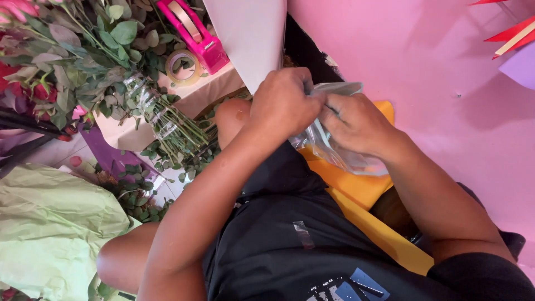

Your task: Preparing wrapping materials and inserting a large bouquet of roses into decorative sleeves.

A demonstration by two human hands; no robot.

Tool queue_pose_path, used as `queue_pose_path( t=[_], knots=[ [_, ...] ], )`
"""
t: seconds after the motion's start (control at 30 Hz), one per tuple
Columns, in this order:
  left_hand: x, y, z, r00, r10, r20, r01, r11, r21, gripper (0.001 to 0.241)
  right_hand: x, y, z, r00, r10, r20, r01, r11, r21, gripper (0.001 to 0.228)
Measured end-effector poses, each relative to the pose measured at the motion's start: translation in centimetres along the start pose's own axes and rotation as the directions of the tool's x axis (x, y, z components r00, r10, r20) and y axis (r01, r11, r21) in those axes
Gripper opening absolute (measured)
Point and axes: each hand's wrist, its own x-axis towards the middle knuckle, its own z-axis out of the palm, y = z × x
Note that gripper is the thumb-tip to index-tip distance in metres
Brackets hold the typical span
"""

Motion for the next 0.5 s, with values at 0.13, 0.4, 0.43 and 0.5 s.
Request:
queue_pose_path(
  t=[0.13,0.4,0.43,0.5],
  knots=[
    [0.5,-0.4,0.2,1.0,-0.013,0.012,0.014,0.999,-0.038,0.023,0.0,-0.1,0.1,0.999,0.006,0.052,-0.013,0.991,0.131,0.019],
    [-0.6,-0.3,-1.2,1.0,-0.011,-0.012,0.009,0.993,-0.117,0.025,1.4,5.4,-1.3,0.986,-0.17,0.006,0.164,0.942,-0.293,0.017],
    [-1.0,0.0,-1.8,0.999,-0.009,-0.039,0.001,0.983,-0.185,0.031,1.6,7.4,-2.2,0.968,-0.252,0.013,0.219,0.81,-0.543,0.013],
    [-1.9,-0.1,-3.8,0.995,-0.056,-0.08,0.044,0.988,-0.145,0.037,-3.3,6.6,-10.3,0.922,-0.387,0.017,0.315,0.725,-0.612,0.01]
  ],
)
